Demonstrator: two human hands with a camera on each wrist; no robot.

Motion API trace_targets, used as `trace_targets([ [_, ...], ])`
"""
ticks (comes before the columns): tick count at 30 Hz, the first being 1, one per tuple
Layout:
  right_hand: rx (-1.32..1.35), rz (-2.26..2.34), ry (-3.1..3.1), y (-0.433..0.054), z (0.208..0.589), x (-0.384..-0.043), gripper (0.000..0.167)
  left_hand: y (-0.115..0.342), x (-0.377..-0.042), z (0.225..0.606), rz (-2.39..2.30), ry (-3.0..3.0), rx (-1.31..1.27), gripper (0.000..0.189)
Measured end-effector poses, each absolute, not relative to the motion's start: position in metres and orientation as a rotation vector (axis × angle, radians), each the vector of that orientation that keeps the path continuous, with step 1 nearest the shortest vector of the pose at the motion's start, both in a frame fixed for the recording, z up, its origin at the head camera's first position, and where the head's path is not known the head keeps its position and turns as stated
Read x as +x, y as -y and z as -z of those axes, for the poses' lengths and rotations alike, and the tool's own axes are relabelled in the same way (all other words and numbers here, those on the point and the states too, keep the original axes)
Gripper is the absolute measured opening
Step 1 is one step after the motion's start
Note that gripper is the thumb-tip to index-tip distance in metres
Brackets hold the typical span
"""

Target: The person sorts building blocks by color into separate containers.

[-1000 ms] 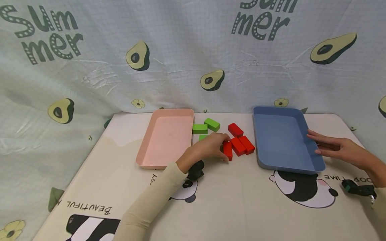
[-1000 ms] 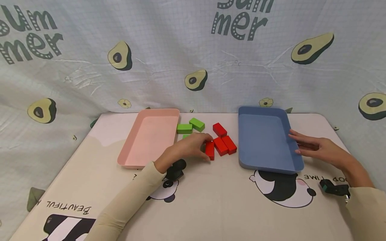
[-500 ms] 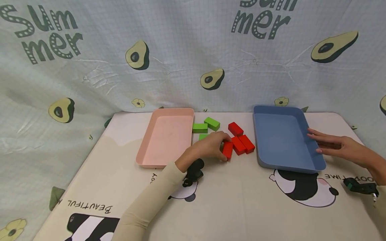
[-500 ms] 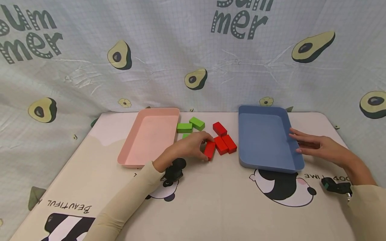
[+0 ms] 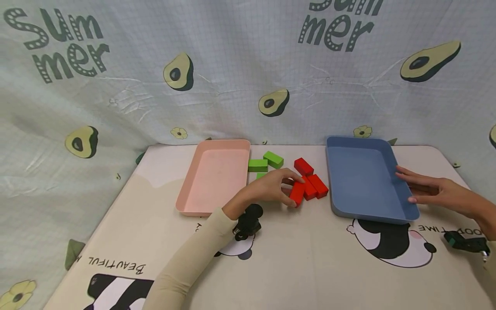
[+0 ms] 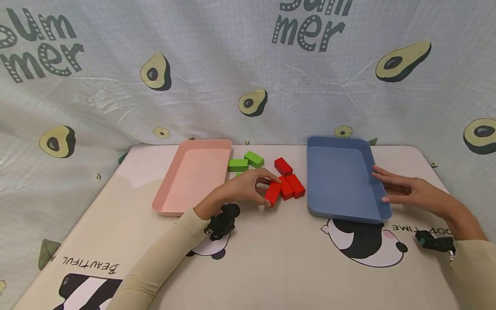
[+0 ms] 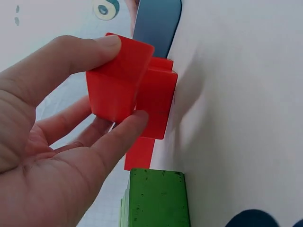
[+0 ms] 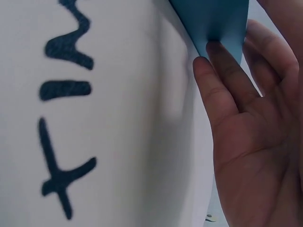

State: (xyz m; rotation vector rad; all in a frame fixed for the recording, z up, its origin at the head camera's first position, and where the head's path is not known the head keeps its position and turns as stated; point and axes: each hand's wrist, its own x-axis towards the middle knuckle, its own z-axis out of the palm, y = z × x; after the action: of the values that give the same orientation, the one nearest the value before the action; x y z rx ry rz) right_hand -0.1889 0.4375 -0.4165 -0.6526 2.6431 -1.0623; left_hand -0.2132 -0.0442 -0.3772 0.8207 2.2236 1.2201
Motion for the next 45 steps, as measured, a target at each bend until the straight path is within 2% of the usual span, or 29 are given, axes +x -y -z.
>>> trace_targets([
  [6,-0.671,1.075,-2.601,-0.435,0.413,-0.189,0.072,0.044,-0.214,0.378,-1.316,-2.161,0.803,0.060],
  [24,-0.680,1.017,-2.611,-0.435,0.414,-0.188,0.074,0.038,-0.218,0.383,-1.530,-2.045,0.907,0.059],
  [45,-0.724,1.040,-2.593,-0.432,0.411,-0.192,0.073,0.023,-0.219,0.377,-1.378,-2.229,0.972,0.060],
])
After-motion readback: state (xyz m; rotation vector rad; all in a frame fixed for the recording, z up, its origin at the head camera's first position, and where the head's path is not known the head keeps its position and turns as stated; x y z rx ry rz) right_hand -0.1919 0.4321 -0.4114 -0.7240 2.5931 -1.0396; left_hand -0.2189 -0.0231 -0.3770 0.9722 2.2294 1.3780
